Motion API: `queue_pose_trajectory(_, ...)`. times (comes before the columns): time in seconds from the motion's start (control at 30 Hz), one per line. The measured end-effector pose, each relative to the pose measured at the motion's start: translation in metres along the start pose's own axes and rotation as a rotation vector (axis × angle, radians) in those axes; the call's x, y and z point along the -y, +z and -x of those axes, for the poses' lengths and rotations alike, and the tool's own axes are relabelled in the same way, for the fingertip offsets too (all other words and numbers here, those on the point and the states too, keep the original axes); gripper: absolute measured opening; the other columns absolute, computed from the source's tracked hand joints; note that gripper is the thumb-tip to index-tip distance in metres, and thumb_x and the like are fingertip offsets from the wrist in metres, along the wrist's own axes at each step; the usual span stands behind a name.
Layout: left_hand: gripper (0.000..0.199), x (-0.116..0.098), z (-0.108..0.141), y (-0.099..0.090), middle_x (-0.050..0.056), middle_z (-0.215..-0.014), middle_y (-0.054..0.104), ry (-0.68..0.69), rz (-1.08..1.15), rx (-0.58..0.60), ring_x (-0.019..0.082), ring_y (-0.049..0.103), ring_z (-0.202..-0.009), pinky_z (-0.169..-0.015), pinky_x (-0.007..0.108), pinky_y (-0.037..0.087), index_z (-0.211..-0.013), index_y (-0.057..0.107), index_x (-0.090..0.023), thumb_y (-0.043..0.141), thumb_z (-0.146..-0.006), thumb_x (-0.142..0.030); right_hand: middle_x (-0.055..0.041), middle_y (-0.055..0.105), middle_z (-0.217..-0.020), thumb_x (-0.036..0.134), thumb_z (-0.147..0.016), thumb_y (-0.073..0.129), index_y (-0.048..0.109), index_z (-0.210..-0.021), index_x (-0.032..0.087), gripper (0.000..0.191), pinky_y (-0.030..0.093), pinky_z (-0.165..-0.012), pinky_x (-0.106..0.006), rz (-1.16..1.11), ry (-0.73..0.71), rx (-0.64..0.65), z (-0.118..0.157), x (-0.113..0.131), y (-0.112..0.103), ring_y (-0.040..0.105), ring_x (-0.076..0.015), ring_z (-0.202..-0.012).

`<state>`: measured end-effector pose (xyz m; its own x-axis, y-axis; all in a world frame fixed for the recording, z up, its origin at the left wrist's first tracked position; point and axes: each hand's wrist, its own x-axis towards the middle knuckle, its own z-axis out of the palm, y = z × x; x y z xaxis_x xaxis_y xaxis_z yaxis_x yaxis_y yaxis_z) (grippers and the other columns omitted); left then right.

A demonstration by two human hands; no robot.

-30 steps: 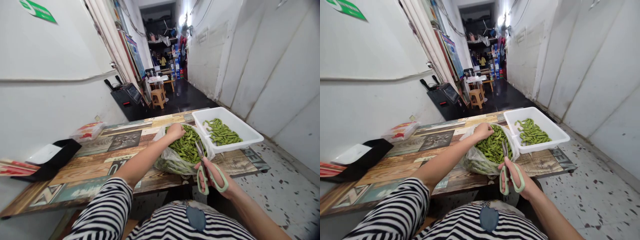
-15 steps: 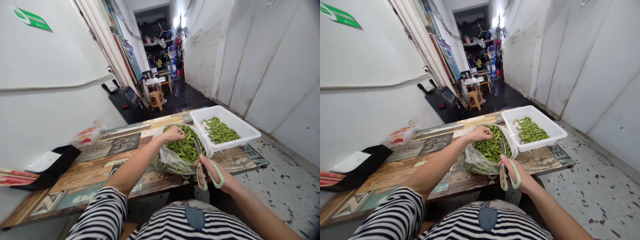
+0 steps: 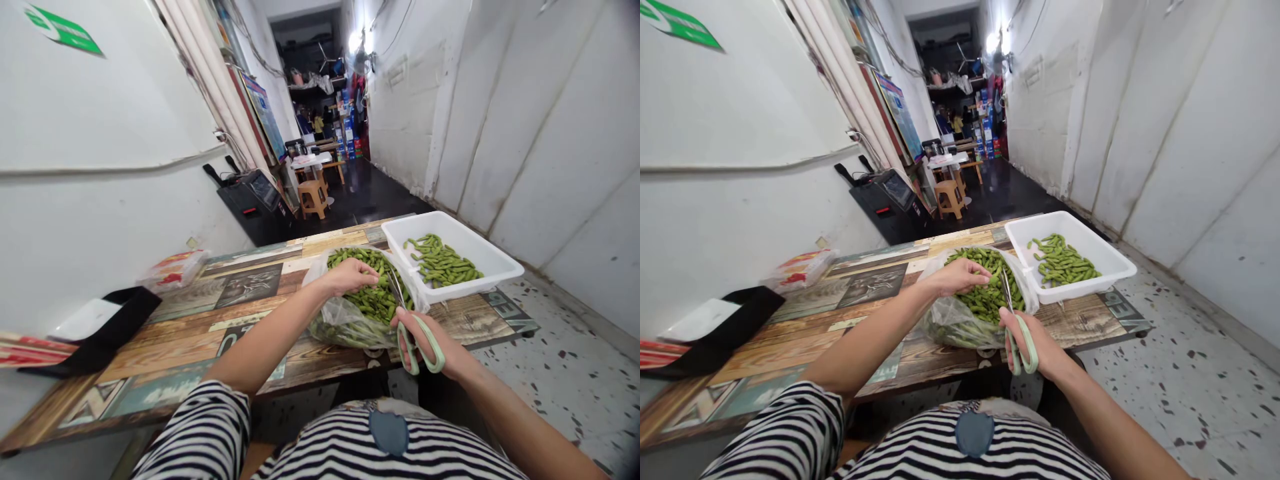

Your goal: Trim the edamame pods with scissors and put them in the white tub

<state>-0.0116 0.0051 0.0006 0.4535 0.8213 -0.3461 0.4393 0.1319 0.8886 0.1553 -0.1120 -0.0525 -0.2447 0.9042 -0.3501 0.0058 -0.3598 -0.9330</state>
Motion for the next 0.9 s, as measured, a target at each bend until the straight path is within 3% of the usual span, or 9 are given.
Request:
queue_pose_trajectory(0.2,0.021,0.001,0.002,0.004,-0.006,-0.045,0.047,0.013,0.039,0.041,0.002,0.026,-0.034,-0.038,0.020,0.014,-0.076,0.064,-0.009,0.072,-0.066,-0.027,0.0052,0.048,-0.046,0.067,-0.078,0.042,0.049,-0.081,0.020,0.048,0.041,-0.033,-0.023,0.071,-0.009,0.002,-0.002,-0.002,0.002,0.049,-0.0119,-0.034)
queue_pose_trajectory(0.37,0.025,0.003,0.002,0.003,-0.002,-0.054,0.057,-0.038,0.035,0.086,0.001,0.026,-0.035,-0.038,0.021,0.013,-0.076,0.065,-0.010,0.075,-0.062,-0.029,0.0069,0.043,-0.040,0.067,-0.076,0.046,0.049,-0.074,0.020,0.047,0.037,-0.028,-0.022,0.088,0.022,-0.031,-0.002,-0.002,0.003,0.042,-0.0101,-0.028)
queue_pose_trajectory(0.53,0.029,0.002,0.001,0.003,-0.004,-0.054,0.056,-0.079,0.099,0.114,0.000,0.025,-0.035,-0.038,0.020,0.012,-0.086,0.064,-0.011,0.074,-0.061,-0.021,0.0064,0.047,-0.044,0.065,-0.078,0.045,0.049,-0.079,0.020,0.046,0.040,-0.033,-0.023,-0.052,0.014,0.025,0.000,-0.003,0.003,0.045,-0.0105,-0.032)
queue_pose_trajectory(0.7,0.021,0.002,-0.003,0.008,-0.011,-0.043,0.039,0.016,0.302,-0.054,0.000,0.022,-0.032,-0.037,0.018,0.010,-0.079,0.052,-0.014,0.068,-0.066,-0.014,0.0039,0.054,-0.052,0.064,-0.082,0.041,0.049,-0.086,0.019,0.047,0.046,-0.042,-0.027,-0.169,0.012,0.125,0.002,-0.004,0.005,0.055,-0.0141,-0.041)
queue_pose_trajectory(0.8,0.019,0.003,-0.003,0.012,-0.009,-0.043,0.042,0.075,0.309,-0.191,0.001,0.031,-0.033,-0.037,0.017,0.014,-0.077,0.051,-0.014,0.068,-0.068,-0.014,0.0039,0.054,-0.052,0.065,-0.081,0.042,0.048,-0.086,0.018,0.048,0.046,-0.042,-0.027,-0.153,0.023,0.111,0.003,-0.002,0.006,0.055,-0.0141,-0.040)
queue_pose_trajectory(0.9,0.019,0.005,-0.002,0.018,-0.008,-0.044,0.046,0.072,0.333,-0.220,0.001,0.033,-0.034,-0.037,0.016,0.016,-0.076,0.052,-0.013,0.069,-0.067,-0.014,0.0039,0.054,-0.052,0.066,-0.080,0.042,0.048,-0.085,0.018,0.048,0.046,-0.042,-0.027,-0.159,0.023,0.098,0.001,0.001,0.008,0.054,-0.0139,-0.040)
